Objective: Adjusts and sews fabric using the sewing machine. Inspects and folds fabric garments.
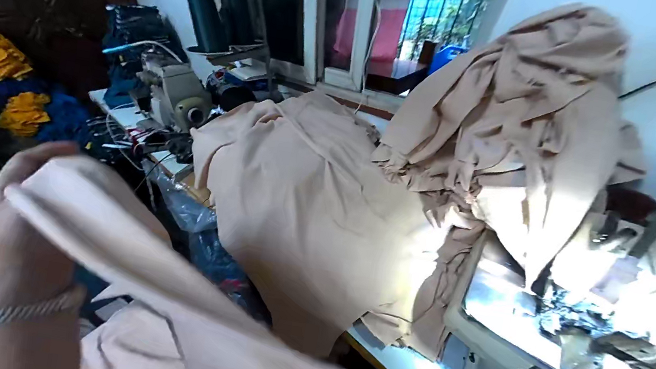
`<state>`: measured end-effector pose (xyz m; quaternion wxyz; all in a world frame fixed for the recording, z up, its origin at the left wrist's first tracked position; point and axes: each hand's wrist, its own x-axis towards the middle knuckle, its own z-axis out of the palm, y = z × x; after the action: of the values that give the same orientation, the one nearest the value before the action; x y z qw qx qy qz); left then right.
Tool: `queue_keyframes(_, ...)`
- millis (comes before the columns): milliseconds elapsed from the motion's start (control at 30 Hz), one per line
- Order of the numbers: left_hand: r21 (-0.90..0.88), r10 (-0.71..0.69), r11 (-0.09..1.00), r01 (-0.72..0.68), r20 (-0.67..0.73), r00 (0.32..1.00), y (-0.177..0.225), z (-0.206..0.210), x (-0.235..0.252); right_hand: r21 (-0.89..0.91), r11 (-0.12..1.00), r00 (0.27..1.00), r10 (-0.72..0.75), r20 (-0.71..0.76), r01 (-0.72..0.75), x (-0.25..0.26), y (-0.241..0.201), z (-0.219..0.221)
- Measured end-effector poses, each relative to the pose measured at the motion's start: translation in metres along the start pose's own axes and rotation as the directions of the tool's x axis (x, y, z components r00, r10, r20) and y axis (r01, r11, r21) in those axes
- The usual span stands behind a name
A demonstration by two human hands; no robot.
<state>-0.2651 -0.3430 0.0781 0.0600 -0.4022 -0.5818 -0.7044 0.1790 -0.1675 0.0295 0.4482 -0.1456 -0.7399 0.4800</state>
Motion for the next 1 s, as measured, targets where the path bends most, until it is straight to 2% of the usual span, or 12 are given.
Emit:
queue_keyframes(67,-0.049,0.026,0.999,-0.024,0.040,0.999,-0.001,0.051,0.046,-0.184,0.982,0.972,-0.009,-0.234,-0.035,0.028,0.022,0.012)
queue_keyframes(133,0.037,-0.012,0.999,0.009,0.096,0.995,-0.012,0.113,0.089,-0.331,0.935,0.912,-0.022,-0.410,-0.126,0.061,0.057,0.024)
queue_keyframes(233,0.322,-0.037,0.941,-0.102,0.400,0.916,-0.024,0.203,0.099,-0.380,0.905,0.897,0.002,-0.443,-0.189,0.100,0.101,0.032)
queue_keyframes(267,0.341,-0.030,0.920,-0.195,0.555,0.831,-0.019,0.232,0.083,-0.378,0.905,0.896,0.007,-0.443,-0.194,0.110,0.110,0.033)
queue_keyframes(333,0.216,0.014,0.918,-0.331,0.819,0.573,-0.018,0.281,0.038,-0.337,0.919,0.890,0.032,-0.454,-0.205,0.122,0.123,0.039)
queue_keyframes(400,0.052,0.085,0.932,-0.359,0.931,0.355,-0.040,0.317,0.001,-0.259,0.936,0.877,0.095,-0.470,-0.240,0.121,0.132,0.046)
queue_keyframes(467,-0.054,0.129,0.956,-0.287,0.960,0.249,-0.062,0.333,-0.013,-0.158,0.935,0.872,0.223,-0.437,-0.318,0.108,0.139,0.054)
queue_keyframes(567,-0.100,0.132,0.988,-0.115,0.937,0.322,-0.076,0.339,-0.011,-0.223,0.906,0.893,0.264,-0.363,-0.359,0.083,0.149,0.066)
queue_keyframes(667,-0.016,0.041,0.998,-0.060,0.902,0.430,-0.091,0.355,-0.013,-0.436,0.858,0.891,0.054,-0.450,-0.272,0.074,0.164,0.069)
queue_keyframes(767,0.075,-0.053,0.997,-0.029,0.884,0.464,-0.120,0.380,-0.026,-0.449,0.821,0.841,0.068,-0.537,-0.353,0.076,0.169,0.061)
queue_keyframes(900,0.186,-0.181,0.982,0.031,0.882,0.436,-0.138,0.402,-0.035,-0.233,0.838,0.786,0.314,-0.533,-0.493,0.080,0.169,0.056)
queue_keyframes(1000,0.253,-0.257,0.966,0.054,0.914,0.314,-0.137,0.401,-0.034,-0.209,0.847,0.791,0.330,-0.515,-0.490,0.079,0.173,0.057)
